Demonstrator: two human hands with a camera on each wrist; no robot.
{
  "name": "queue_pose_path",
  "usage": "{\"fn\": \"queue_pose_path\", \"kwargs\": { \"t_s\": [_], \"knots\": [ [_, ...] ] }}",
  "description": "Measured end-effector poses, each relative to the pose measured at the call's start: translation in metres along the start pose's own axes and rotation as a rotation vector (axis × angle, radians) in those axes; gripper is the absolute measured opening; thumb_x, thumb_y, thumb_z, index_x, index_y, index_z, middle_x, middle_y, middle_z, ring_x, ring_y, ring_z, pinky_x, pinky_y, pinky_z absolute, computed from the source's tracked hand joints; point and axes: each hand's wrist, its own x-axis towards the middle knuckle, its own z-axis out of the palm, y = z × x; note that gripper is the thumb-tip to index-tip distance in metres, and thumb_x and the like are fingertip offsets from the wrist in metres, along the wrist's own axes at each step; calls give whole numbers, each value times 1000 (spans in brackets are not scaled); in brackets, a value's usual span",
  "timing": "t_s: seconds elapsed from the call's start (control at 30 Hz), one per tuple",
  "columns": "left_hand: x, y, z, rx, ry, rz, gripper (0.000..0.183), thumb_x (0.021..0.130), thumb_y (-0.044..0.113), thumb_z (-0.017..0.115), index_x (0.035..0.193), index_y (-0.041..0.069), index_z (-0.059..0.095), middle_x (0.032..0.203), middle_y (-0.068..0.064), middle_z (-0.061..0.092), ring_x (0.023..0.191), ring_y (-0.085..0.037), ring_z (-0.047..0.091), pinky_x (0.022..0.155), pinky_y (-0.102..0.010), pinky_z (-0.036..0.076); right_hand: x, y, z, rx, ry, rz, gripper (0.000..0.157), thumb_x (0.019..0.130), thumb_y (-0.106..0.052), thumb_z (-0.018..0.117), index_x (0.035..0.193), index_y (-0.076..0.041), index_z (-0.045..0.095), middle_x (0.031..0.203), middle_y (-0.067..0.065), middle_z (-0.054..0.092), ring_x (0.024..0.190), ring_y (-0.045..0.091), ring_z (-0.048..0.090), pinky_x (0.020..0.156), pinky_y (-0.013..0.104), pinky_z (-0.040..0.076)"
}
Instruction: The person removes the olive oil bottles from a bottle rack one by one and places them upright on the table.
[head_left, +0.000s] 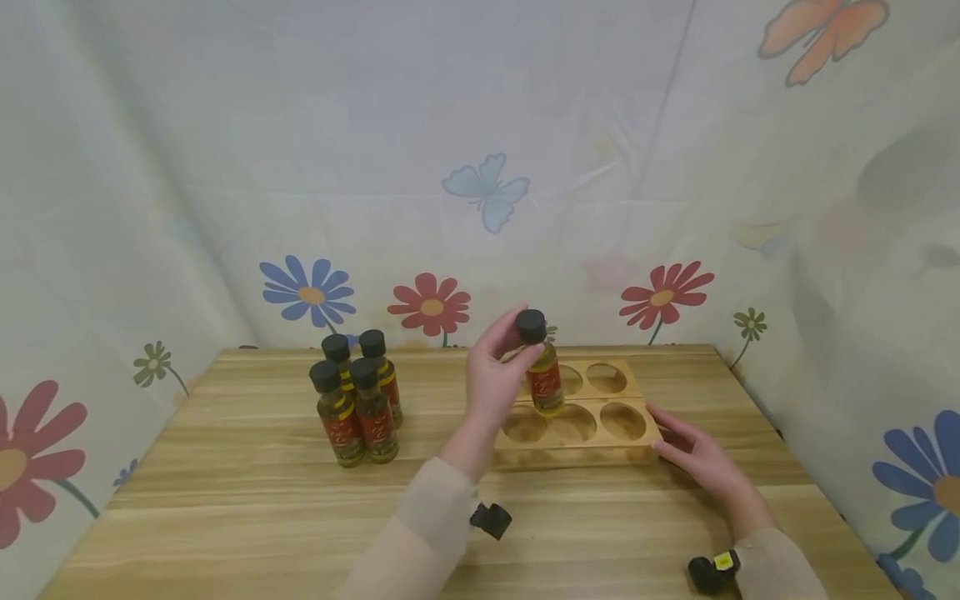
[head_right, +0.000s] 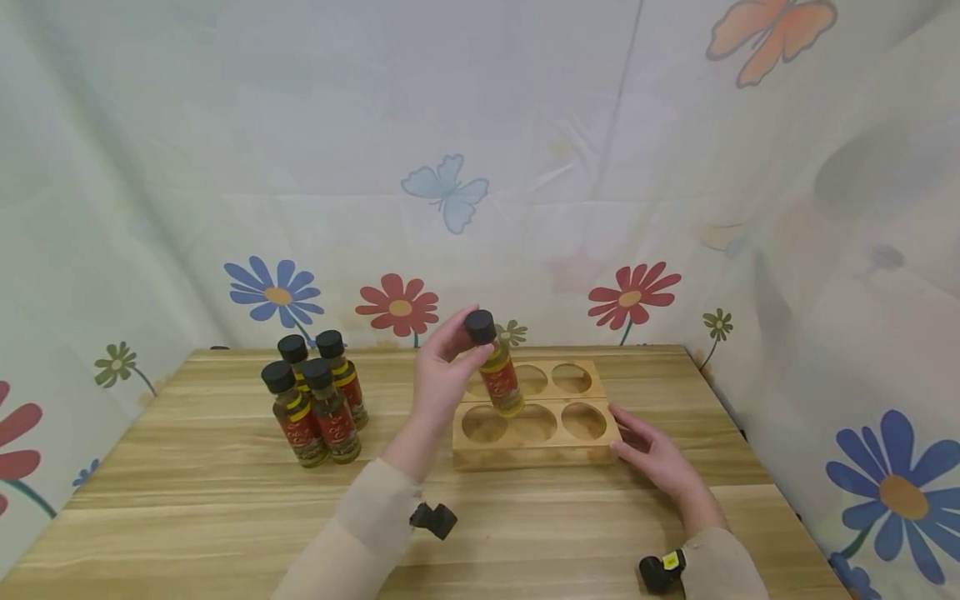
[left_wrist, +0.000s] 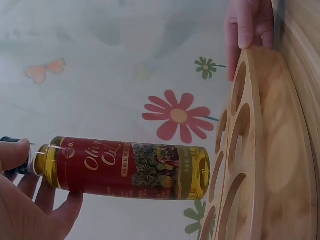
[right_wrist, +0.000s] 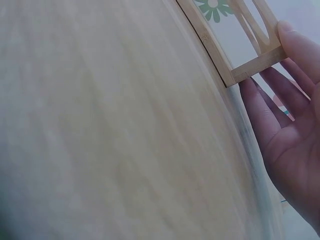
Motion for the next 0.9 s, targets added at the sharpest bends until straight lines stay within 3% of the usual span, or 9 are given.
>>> {"fn": "queue_pose_path", "kwargs": {
  "t_s": [0.37, 0.6, 0.77, 0.9],
  "knots": [
    [-13, 12, -25, 64, -42, 34, 51, 83, -2, 76, 132, 10, 65, 113, -11, 70, 98, -24, 67, 89, -39, 55, 0, 0, 0, 27, -6, -33, 58, 98, -15, 63, 149, 0, 40, 151, 25, 38, 118, -8, 45, 95, 9, 38],
    [-23, 18, -46, 110, -53, -28, 53, 83, 1, 78, 132, 18, 66, 112, -8, 71, 102, -23, 66, 91, -39, 54, 0, 0, 0, -19, -3, 3, 60, 99, -22, 63, 150, -3, 40, 152, 23, 38, 124, 5, 48, 95, 8, 36],
    [-29, 19, -62, 147, -41, -39, 52, 84, 2, 77, 133, 15, 65, 108, -8, 72, 100, -22, 67, 92, -42, 53, 0, 1, 0, -4, -5, 20, 61, 98, -24, 64, 151, -4, 40, 153, 21, 38, 120, -5, 46, 95, 8, 36],
    [-33, 20, -76, 156, -39, -50, 51, 85, 2, 77, 133, 14, 65, 108, -8, 71, 100, -21, 66, 91, -40, 54, 0, 0, 0, -11, -5, 27, 61, 98, -25, 64, 151, -4, 40, 153, 20, 38, 125, 4, 47, 95, 8, 35]
  ]
}}
